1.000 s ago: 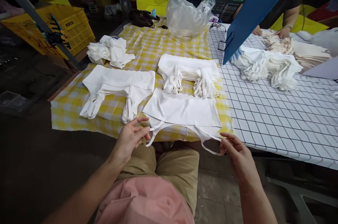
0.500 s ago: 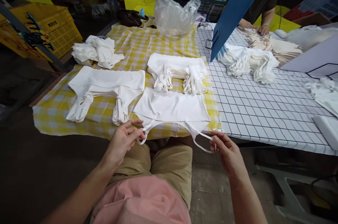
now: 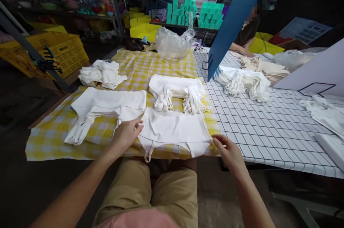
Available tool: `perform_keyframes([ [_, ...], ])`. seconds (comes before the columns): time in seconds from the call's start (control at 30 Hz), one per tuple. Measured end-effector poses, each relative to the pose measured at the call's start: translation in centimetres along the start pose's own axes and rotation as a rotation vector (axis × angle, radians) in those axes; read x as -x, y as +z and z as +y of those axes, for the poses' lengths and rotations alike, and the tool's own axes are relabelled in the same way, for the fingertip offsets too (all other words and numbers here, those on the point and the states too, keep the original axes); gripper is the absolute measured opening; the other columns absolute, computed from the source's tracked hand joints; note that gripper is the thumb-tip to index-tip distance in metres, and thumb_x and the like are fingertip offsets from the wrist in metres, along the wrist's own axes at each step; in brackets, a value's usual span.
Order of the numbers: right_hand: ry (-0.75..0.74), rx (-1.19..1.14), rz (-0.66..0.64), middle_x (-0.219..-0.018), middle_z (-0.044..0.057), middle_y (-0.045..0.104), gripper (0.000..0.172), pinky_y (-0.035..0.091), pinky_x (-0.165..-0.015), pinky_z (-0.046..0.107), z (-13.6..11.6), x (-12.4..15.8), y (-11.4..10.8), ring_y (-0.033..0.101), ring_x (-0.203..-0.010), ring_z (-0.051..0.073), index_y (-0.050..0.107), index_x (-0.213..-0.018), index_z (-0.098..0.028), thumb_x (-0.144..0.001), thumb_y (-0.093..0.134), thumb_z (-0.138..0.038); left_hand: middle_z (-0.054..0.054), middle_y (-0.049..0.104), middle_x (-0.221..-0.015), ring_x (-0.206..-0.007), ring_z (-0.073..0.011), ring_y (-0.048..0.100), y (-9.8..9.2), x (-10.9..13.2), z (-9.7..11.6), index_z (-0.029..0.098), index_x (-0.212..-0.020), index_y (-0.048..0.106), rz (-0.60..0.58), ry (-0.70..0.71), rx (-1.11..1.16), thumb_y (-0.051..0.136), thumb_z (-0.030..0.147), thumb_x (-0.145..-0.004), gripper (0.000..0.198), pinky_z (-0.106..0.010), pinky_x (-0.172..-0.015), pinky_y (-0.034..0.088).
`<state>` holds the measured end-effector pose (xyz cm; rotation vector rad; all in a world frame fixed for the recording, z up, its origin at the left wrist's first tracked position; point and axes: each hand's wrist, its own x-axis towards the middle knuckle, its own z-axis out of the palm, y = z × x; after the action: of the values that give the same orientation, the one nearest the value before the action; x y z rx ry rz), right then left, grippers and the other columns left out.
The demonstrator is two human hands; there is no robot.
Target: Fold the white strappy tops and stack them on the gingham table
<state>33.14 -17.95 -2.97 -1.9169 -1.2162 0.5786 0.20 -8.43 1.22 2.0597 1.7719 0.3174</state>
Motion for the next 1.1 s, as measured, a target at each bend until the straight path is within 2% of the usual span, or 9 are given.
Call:
perform_keyframes([
  [0.13, 0.025, 0.224, 0.086, -0.075, 0.006, 0.067, 0.023, 0.041, -0.066, 0.032, -1.1, -5.3, 1.9, 0.059, -0.068, 0.02, 0.063, -0.074, -0.02, -0.07, 0.05, -0.038, -0.011, 0.065, -0.103, -0.093, -0.0226, 0.061, 1.2, -5.0, 0.7, 0.017, -0.101, 0.064, 0.064, -0.032, -0.167, 0.045, 0.025, -0.083, 0.027, -0.027, -0.072, 0.044],
  [0.27, 0.017, 0.409, 0.062, -0.078, 0.009, 0.065, 0.035, 0.038, -0.062, 0.031, -2.1, -8.1, 4.4, 0.058, -0.071, 0.022, 0.062, -0.086, -0.018, -0.071, 0.051, -0.047, -0.013, 0.061, -0.104, -0.092, -0.0259, 0.06, 2.7, -7.0, 1.2, 0.012, -0.099, 0.06, 0.091, -0.085, -0.183, 0.051, 0.031, -0.082, 0.027, -0.03, -0.071, 0.045],
  [0.43, -0.04, 0.482, 0.104, -0.086, 0.01, 0.062, 0.038, 0.036, -0.061, 0.03, -2.2, -8.4, 5.7, 0.055, -0.073, 0.022, 0.056, -0.097, -0.016, -0.071, 0.053, -0.044, -0.009, 0.056, -0.106, -0.087, -0.0216, 0.061, 2.9, -6.9, 0.9, 0.019, -0.112, 0.053, 0.136, 0.017, -0.17, 0.052, 0.029, -0.082, 0.031, -0.028, -0.069, 0.045],
  [0.53, -0.044, 0.507, 0.109, -0.08, 0.009, 0.061, 0.03, 0.034, -0.06, 0.029, -2.0, -8.2, 5.8, 0.053, -0.071, 0.021, 0.055, -0.086, -0.017, -0.072, 0.05, -0.043, -0.007, 0.052, -0.111, -0.086, -0.0191, 0.061, 2.6, -7.2, 0.5, 0.026, -0.117, 0.051, 0.073, 0.112, -0.206, 0.05, 0.026, -0.083, 0.034, -0.027, -0.069, 0.044],
  [0.63, -0.038, 0.521, 0.079, -0.073, 0.007, 0.06, 0.024, 0.032, -0.058, 0.029, -2.1, -8.3, 5.8, 0.051, -0.067, 0.02, 0.052, -0.072, -0.02, -0.074, 0.046, -0.043, -0.006, 0.051, -0.108, -0.087, -0.0195, 0.06, 2.4, -8.1, 0.1, 0.025, -0.107, 0.057, 0.004, 0.152, -0.23, 0.05, 0.026, -0.082, 0.026, -0.027, -0.069, 0.043],
  [0.73, -0.019, 0.455, 0.101, -0.069, 0.005, 0.06, 0.023, 0.031, -0.057, 0.028, -2.1, -8.3, 5.8, 0.049, -0.063, 0.019, 0.051, -0.065, -0.021, -0.074, 0.044, -0.041, -0.005, 0.053, -0.101, -0.083, -0.0196, 0.06, 2.3, -9.0, -0.2, 0.022, -0.093, 0.061, -0.009, 0.166, -0.213, 0.051, 0.027, -0.08, 0.017, -0.027, -0.065, 0.042],
  [0.93, 0.01, 0.228, 0.151, -0.063, 0.005, 0.063, 0.03, 0.036, -0.061, 0.029, -1.4, -8.4, 4.1, 0.052, -0.06, 0.019, 0.057, -0.062, -0.02, -0.069, 0.046, -0.047, -0.003, 0.059, -0.085, -0.077, -0.0166, 0.058, 1.6, -9.6, -0.9, 0.019, -0.077, 0.061, 0.044, 0.148, 0.015, 0.052, 0.028, -0.076, 0.013, -0.024, -0.06, 0.038],
  [1.03, 0.029, 0.235, 0.163, -0.062, 0.006, 0.064, 0.032, 0.037, -0.063, 0.03, -1.0, -8.8, 3.4, 0.054, -0.061, 0.02, 0.06, -0.062, -0.019, -0.068, 0.046, -0.047, -0.002, 0.062, -0.078, -0.073, -0.0161, 0.058, 1.5, -9.9, -0.8, 0.018, -0.074, 0.061, 0.055, 0.112, 0.072, 0.05, 0.023, -0.075, 0.012, -0.024, -0.06, 0.038],
  [1.1, 0.032, 0.277, 0.182, -0.065, 0.008, 0.066, 0.032, 0.037, -0.063, 0.031, -0.9, -8.9, 3.3, 0.054, -0.063, 0.021, 0.062, -0.064, -0.019, -0.069, 0.045, -0.046, -0.003, 0.063, -0.078, -0.073, -0.0171, 0.059, 1.6, -10.1, -0.4, 0.019, -0.076, 0.061, 0.108, 0.06, 0.045, 0.046, 0.02, -0.076, 0.014, -0.025, -0.059, 0.038],
])
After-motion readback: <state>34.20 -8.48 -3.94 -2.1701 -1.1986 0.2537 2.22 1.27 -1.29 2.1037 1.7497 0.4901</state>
